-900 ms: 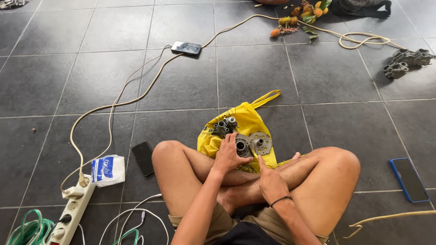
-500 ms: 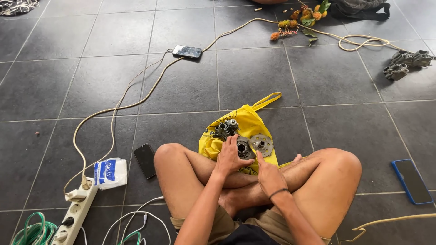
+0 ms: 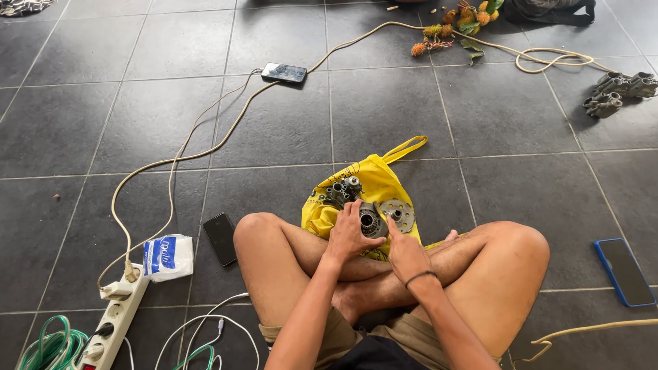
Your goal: The person sits on the floor and cleans a cylindrical mechanical part using a small brush. They scrub the exterior and interior surfaces of the part, then flip it over to clean the other side. The person also handles a flat, circular metal disc with holes, scrubbing its surface with the brush.
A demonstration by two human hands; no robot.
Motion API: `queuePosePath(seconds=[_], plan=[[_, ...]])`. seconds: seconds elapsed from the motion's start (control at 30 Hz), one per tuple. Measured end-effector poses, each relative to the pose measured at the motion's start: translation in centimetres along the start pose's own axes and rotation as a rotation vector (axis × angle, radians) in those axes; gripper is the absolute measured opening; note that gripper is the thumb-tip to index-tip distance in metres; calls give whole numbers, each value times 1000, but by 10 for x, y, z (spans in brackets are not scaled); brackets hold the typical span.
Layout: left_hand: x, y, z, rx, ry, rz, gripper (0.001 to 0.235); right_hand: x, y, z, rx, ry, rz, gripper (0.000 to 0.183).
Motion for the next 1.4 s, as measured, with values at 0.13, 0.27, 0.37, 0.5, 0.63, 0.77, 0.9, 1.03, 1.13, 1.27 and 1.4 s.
queuePosePath(seconds=[0.13,0.27,0.37,0.5,0.63,0.77,0.9,1.03,1.13,1.27,1.4], plan=[[-6,-7,3,2,14,10,109,-6,3,45,37,44,-4,58],[-16,-10,6,12,52,-40,106,-13,9,32,22,48,-30,60],[-11,-9,5,-10,30,12,109,-1,-1,9,-2,14,10,57],[-4,-4,2,-21,24,-1,112,-5,6,-9,-39,-17,13,55],[-10,-11,6,-18,28,19,111,-2,0,34,6,-1,-14,56],[-9,-7,4,10,17,14,110,-12,9,34,29,42,12,57],[-7,-8,5,2,8,17,109,-6,9,-3,-4,-8,16,56],[2,-2,3,-5,1,-17,112,-2,4,0,-39,5,57,58],[-3,-5,4,13,0,-7,112,1,-1,26,19,-26,-6,55],[-12,-9,4,5,56,-46,106,-6,2,43,41,40,-43,58],[-4,-6,1,-20,35,24,110,14,-17,27,9,-33,-25,57]])
Point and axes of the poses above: each hand's wrist, its own z-axis away from the middle knuckle, its own y-axis out of the palm, x = y × z, the point moved 10 cm from there along -z, towards the middle knuckle, and after that the axes turned 3 degrees about x, right-handed, at the moved point
